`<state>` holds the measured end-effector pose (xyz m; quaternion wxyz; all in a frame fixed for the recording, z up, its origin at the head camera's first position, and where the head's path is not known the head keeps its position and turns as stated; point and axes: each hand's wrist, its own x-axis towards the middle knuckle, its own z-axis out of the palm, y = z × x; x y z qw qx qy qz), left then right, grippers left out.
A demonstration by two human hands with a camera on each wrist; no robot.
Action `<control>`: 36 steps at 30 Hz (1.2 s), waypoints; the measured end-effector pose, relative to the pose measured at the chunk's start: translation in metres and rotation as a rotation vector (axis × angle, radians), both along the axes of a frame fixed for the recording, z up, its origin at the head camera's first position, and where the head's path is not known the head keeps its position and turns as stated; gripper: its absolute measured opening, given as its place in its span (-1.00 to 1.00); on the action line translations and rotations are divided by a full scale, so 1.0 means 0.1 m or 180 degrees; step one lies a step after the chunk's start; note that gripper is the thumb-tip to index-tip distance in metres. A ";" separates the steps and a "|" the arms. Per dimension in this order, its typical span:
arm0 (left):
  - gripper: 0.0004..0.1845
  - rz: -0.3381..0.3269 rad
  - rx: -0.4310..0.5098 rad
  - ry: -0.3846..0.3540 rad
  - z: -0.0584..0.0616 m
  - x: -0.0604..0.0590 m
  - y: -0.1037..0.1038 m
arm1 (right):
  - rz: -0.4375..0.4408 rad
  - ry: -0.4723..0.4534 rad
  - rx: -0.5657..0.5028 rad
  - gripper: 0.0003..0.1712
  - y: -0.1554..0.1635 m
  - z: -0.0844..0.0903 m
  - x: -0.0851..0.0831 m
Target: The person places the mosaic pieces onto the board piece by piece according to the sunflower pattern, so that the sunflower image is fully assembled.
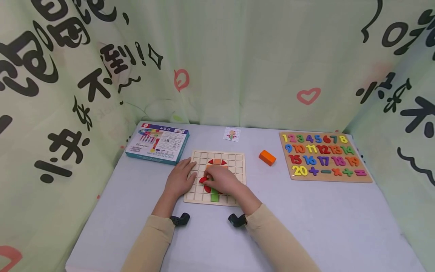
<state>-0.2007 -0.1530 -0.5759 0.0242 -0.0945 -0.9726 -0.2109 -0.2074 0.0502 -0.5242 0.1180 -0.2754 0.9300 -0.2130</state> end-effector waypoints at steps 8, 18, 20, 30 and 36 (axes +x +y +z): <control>-0.43 0.0018 -0.0031 -0.0004 -0.03 -0.01 0.01 | 0.0046 0.0150 0.0219 -0.73 -0.12 -0.02 0.02; -0.43 0.0026 -0.0030 0.0031 -0.03 -0.01 0.02 | 0.0006 0.0251 0.0401 -0.78 -0.18 -0.05 0.03; -0.43 0.0025 -0.0033 0.0020 -0.02 -0.01 0.03 | -0.0028 0.0236 0.0416 -0.78 -0.18 -0.05 0.03; -0.43 0.0043 -0.0035 -0.0016 -0.01 -0.02 0.03 | -0.0051 0.0245 0.0362 -0.77 -0.18 -0.07 0.03; -0.43 0.0049 -0.0022 -0.0035 -0.01 -0.01 0.03 | -0.0083 0.0240 0.0355 -0.77 -0.18 -0.08 0.04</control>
